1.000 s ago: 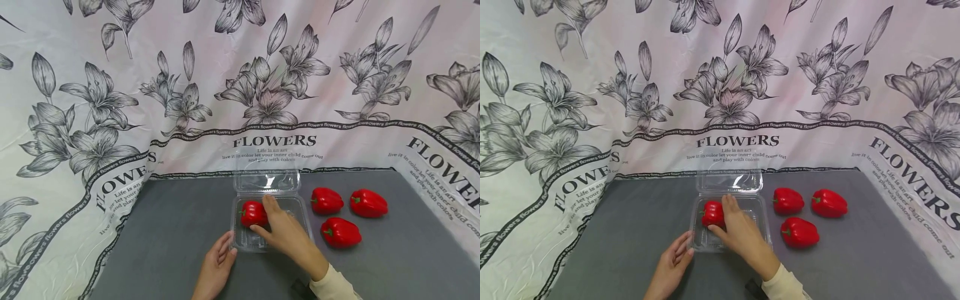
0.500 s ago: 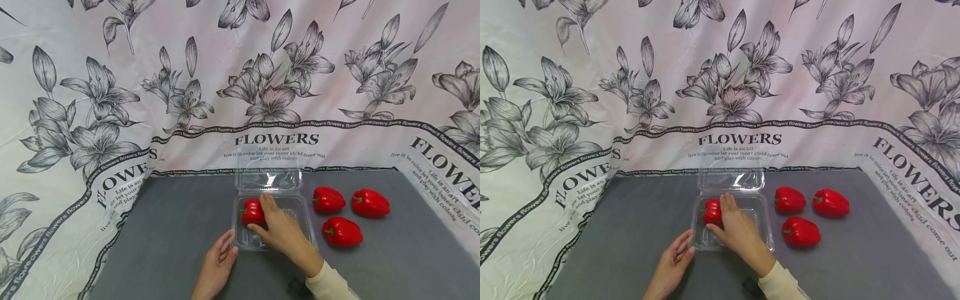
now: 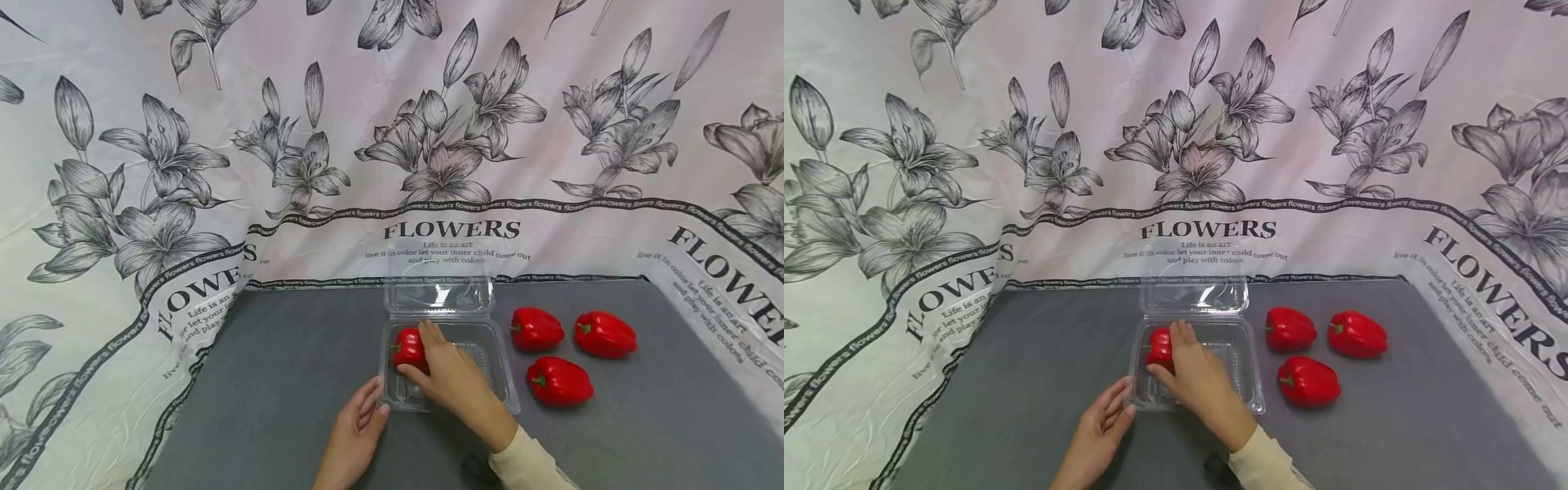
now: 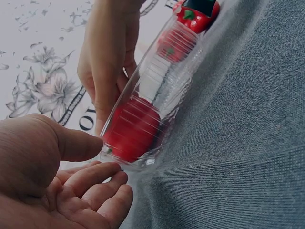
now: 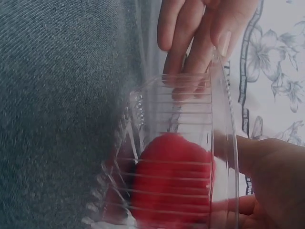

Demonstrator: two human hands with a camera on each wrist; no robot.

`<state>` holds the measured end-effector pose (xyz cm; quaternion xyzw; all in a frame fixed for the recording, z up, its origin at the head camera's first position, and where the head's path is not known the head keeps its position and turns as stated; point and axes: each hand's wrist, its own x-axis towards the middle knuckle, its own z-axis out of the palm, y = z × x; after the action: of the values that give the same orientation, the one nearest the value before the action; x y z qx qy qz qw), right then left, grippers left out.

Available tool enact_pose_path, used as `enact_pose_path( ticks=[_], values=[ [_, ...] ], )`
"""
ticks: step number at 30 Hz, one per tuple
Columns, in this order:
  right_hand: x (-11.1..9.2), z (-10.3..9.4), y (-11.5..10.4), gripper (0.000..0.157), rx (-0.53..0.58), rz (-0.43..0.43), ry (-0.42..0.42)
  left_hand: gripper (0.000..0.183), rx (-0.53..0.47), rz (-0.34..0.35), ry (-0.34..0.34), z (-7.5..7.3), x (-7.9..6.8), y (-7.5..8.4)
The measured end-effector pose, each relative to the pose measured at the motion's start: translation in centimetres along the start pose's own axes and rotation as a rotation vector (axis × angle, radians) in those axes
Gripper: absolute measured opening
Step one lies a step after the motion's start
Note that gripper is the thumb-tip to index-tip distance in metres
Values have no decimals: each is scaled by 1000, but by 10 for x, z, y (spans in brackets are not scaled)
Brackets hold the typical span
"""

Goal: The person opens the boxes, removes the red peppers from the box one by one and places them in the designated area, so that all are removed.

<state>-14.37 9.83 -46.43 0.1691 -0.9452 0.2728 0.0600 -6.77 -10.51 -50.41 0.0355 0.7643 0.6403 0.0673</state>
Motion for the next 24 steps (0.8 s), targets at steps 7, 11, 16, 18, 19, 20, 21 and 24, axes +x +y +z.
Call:
enact_pose_path(
  ticks=[7, 11, 16, 18, 19, 20, 21, 24],
  values=[
    [3, 4, -2, 89, -1, 3, 8, 58, -4, 3, 10, 1, 0, 0],
    [3, 5, -2, 87, -1, 19, 15, 58, -6, 2, 12, 1, 0, -1],
    [4, 7, -4, 86, -19, 26, 42, 58, -10, -2, 9, 1, 0, -1],
    [4, 7, -5, 83, -31, 28, 59, 57, -12, 8, 11, 1, -1, 0],
    [5, 8, -6, 81, -35, 29, 69, 57, -12, 10, 13, 1, -1, -1],
    [5, 8, -6, 78, -37, 28, 80, 56, -14, 14, 17, 1, -1, -1],
    [6, 9, -6, 76, -42, 26, 92, 56, -14, 15, 21, 1, -1, -1],
    [7, 9, -6, 69, -50, 23, 119, 55, -7, 12, 30, 1, 0, -1]
  ],
)
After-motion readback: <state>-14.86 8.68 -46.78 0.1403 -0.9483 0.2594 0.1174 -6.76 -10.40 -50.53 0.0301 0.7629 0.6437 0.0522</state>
